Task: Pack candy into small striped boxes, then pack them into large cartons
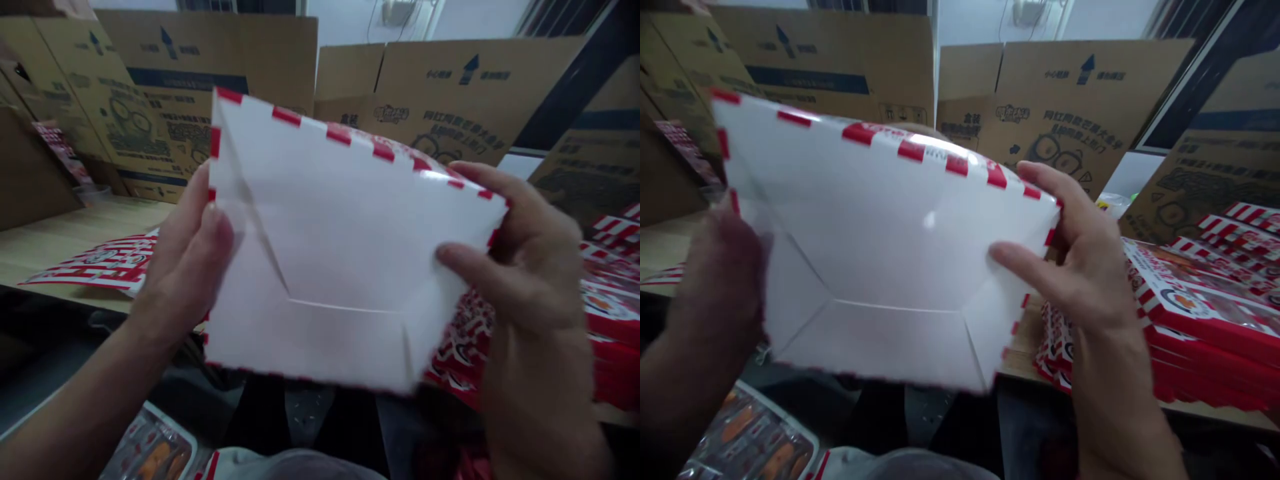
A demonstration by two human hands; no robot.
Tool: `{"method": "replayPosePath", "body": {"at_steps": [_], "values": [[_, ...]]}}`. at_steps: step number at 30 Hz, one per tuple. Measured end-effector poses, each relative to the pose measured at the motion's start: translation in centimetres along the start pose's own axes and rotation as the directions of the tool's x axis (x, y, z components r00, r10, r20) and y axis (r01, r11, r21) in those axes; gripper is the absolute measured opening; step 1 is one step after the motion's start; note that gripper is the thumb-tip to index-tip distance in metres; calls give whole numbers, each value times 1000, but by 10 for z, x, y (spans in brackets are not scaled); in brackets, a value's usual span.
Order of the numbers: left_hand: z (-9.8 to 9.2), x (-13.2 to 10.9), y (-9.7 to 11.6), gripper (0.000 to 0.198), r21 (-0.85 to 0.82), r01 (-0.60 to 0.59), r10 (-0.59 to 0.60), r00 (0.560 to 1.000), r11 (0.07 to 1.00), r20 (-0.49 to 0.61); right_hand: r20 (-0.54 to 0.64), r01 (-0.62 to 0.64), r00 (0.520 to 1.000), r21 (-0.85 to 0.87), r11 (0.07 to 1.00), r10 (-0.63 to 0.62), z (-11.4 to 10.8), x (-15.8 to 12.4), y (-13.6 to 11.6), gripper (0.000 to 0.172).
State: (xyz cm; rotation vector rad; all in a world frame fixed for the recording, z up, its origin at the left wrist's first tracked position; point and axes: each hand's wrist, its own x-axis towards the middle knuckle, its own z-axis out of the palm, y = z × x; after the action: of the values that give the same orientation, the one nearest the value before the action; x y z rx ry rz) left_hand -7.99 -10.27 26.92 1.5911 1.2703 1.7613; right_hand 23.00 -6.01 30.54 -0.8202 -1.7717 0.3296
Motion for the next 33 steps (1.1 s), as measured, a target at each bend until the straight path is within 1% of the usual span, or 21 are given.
{"method": "replayPosePath", "body": {"at_steps": [2,3,4,5,6,7,8,9,10,12,14,17,20,22,24,26,28,29,30,31,33], "values": [[5,-2,-13,74,-77,-144,147,989,987,33,-27,83,996,5,997,-83,19,-25,16,85],[9,-6,-27,79,-131,-144,153,986,981,61,11,73,997,-20,997,-72,34,-44,31,78],[14,-12,-47,83,-208,-97,121,987,973,103,66,47,997,-52,998,-43,52,-65,50,68],[18,-20,-71,86,-280,3,47,984,960,170,146,3,989,-67,998,6,72,-88,70,61],[22,-29,-97,87,-278,121,-61,975,953,215,219,-44,974,-57,997,55,92,-111,91,57],[25,-38,-123,86,-211,243,-189,950,947,248,268,-88,959,-35,995,94,111,-134,110,54],[29,-46,-149,84,-101,366,-330,906,925,264,334,-128,934,-28,991,130,128,-153,126,51],[31,-53,-172,83,23,457,-448,858,889,253,357,-157,921,-27,987,156,142,-168,139,45],[33,-56,-191,81,123,472,-487,844,873,222,322,-204,925,-34,978,204,152,-178,148,36],[35,-57,-217,82,230,444,-477,871,866,116,254,-269,930,-27,963,267,160,-182,157,26],[36,-51,-228,82,284,384,-407,913,879,25,158,-296,943,-8,955,294,157,-170,159,20],[40,-45,-233,81,382,236,-262,965,894,17,2,-303,953,47,952,303,146,-148,156,16],[53,-55,-241,80,491,39,-102,989,870,104,-91,-301,947,81,950,308,137,-150,150,14],[68,-63,-246,71,492,-62,-38,981,868,191,-109,-338,932,90,937,347,128,-166,145,13],[91,-65,-245,59,410,-123,-24,942,904,335,-159,-411,892,99,906,423,114,-188,137,13],[124,-59,-231,50,289,-131,-32,866,948,499,-278,-501,811,124,857,514,91,-210,125,15],[166,-45,-203,48,164,-79,-46,763,983,645,-428,-563,686,200,802,589,60,-228,109,20],[190,-36,-186,48,96,-27,-50,695,995,717,-500,-570,610,262,779,615,41,-234,101,25],[215,-25,-168,50,19,68,-57,619,998,783,-557,-554,534,338,761,636,21,-238,92,30],[241,-13,-150,54,-48,206,-78,565,977,822,-605,-513,457,420,749,652,1,-238,84,36],[294,12,-116,64,-143,502,-157,508,853,847,-619,-394,334,594,702,711,-37,-232,68,46]]}}
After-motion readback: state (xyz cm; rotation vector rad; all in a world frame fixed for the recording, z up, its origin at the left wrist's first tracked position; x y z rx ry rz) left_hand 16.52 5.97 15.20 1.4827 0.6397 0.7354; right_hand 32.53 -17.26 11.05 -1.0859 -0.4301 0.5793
